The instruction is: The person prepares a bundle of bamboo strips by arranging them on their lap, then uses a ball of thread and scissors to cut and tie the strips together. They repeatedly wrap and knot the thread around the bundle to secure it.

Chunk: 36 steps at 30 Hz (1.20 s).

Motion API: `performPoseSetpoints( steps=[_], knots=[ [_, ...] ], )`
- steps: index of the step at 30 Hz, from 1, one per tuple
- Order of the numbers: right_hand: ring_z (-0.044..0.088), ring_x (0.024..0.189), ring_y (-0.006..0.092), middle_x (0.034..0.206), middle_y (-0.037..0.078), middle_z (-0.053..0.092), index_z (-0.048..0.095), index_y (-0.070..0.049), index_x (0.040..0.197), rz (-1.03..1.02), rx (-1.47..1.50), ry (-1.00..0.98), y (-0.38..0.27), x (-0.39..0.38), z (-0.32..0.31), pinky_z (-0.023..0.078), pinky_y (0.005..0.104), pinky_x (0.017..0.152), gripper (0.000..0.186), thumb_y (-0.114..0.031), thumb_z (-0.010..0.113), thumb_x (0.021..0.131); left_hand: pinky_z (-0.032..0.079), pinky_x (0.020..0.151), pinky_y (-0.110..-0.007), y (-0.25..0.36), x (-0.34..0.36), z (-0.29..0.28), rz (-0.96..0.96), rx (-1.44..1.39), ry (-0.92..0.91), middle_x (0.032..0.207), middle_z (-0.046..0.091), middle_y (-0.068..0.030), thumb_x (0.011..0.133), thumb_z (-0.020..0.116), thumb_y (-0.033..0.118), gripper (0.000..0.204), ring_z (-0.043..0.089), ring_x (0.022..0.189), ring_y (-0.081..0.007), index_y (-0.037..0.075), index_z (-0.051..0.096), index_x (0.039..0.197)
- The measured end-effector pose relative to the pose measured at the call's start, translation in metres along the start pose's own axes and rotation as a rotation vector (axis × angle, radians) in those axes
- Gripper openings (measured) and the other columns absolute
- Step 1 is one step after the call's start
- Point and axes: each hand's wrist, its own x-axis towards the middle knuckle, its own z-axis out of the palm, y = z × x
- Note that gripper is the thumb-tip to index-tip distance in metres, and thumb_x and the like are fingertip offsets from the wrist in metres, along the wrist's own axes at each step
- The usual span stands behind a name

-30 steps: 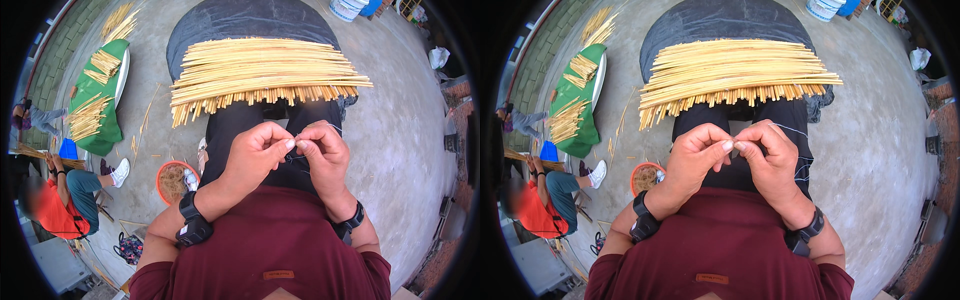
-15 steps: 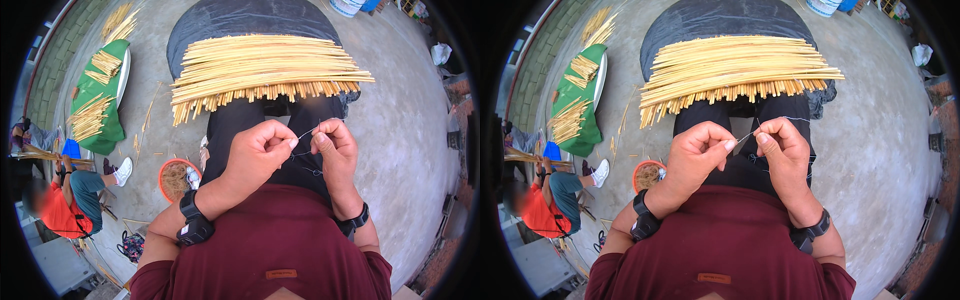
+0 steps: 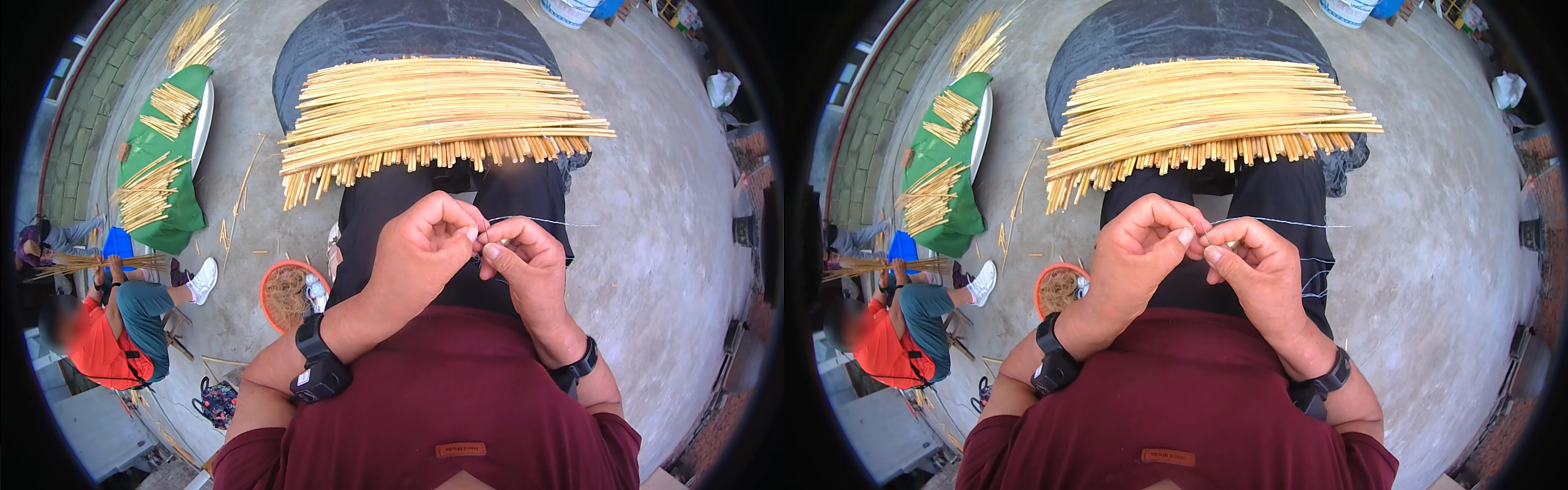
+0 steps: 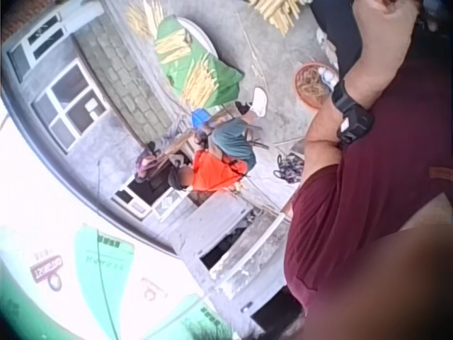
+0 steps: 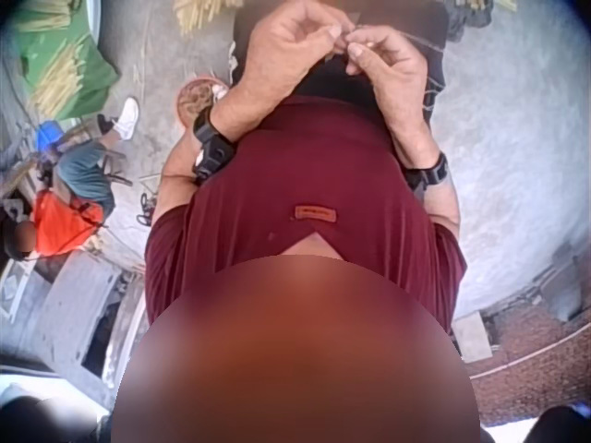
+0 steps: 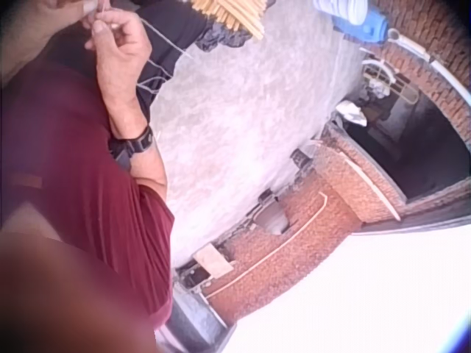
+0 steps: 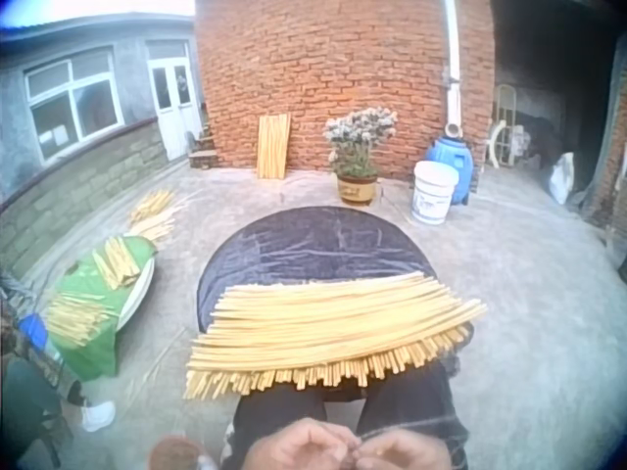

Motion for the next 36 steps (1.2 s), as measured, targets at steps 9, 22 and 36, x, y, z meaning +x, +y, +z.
performPoseSetpoints(
  steps=[9, 22, 36],
  knots=[
    [0.062, 0.068, 0.011, 0.091, 0.01, 0.066, 0.063, 0.002, 0.097, -0.018, 0.027, -0.008, 0.0008, 0.0004, -0.0003, 0.052, 0.0209, 0.06, 0.008, 0.002, 0.062, 0.088, 0.052, 0.078, -0.026, 0.0002, -0.0003, -0.0002, -0.019, -0.002, -0.013, 0.102, 0.061, -0.0108, 0.091, 0.052, -0.005, 0.008, 0.061, 0.087, -0.0116, 0.002, 0.056, 0.087],
    [0.062, 0.071, 0.0114, 0.091, 0.01, 0.066, 0.064, 0.002, 0.096, -0.015, 0.021, -0.032, 0.0028, -0.0012, -0.0035, 0.052, 0.0209, 0.06, 0.007, 0.002, 0.062, 0.088, 0.052, 0.076, -0.025, -0.0001, -0.0015, -0.0005, -0.051, 0.022, -0.01, 0.101, 0.061, -0.0103, 0.092, 0.054, -0.004, 0.006, 0.06, 0.083, -0.0108, 0.001, 0.057, 0.089],
    [0.06, 0.071, 0.008, 0.089, 0.006, 0.065, 0.065, 0.001, 0.094, -0.036, 0.024, -0.052, 0.0055, -0.0029, -0.0072, 0.05, 0.0197, 0.061, 0.005, 0.001, 0.063, 0.089, 0.053, 0.074, -0.025, -0.0074, -0.0019, -0.0036, -0.067, 0.004, -0.026, 0.099, 0.062, -0.0091, 0.092, 0.057, -0.001, 0.003, 0.061, 0.082, -0.011, 0.0, 0.06, 0.093]
  ],
)
